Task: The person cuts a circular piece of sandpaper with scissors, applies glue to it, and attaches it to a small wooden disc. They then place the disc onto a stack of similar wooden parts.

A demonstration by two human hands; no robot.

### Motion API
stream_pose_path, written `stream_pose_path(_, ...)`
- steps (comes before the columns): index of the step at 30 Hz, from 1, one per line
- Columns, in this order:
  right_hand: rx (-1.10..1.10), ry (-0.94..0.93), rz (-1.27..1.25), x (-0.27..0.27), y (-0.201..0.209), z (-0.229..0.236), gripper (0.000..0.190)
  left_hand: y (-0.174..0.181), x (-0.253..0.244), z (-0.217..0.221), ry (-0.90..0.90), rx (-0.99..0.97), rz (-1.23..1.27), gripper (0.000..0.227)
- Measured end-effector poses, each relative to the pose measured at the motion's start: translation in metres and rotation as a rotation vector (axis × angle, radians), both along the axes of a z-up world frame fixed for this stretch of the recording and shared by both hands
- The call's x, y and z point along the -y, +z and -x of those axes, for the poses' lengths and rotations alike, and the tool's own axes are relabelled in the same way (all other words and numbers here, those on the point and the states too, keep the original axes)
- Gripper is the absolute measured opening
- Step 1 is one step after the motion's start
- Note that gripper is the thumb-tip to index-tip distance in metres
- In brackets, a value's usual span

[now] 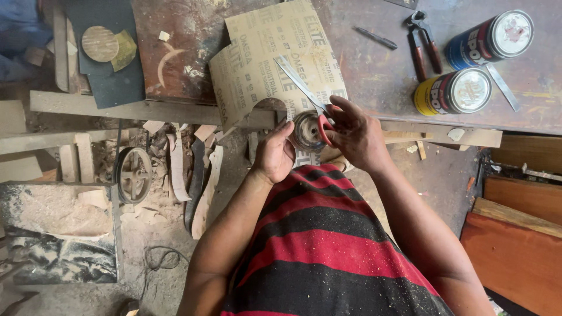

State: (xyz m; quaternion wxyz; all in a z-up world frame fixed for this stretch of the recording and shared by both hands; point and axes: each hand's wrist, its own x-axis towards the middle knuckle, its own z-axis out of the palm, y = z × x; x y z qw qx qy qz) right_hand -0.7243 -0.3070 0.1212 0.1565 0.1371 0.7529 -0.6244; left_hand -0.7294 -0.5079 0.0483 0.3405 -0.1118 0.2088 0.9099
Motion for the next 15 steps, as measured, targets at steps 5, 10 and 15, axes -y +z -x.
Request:
stream_pose_path(5,0.03,-0.008,0.065,-0.002,0.004,0.005,0.066,0.006,0.001,0.0,0.002,0.018,0.028,0.043)
stream_pose_path(10,0.025,0.007,0.007,0.001,0.009,0.004,0.064,0.01,0.002,0.0,-0.001,0.005,0.04,0.043)
stream_pose_path(15,-0.017,0.06,-0.16,0.003,0.013,0.003,0.064,0.008,0.001,-0.002,0.008,0.019,0.034,0.042)
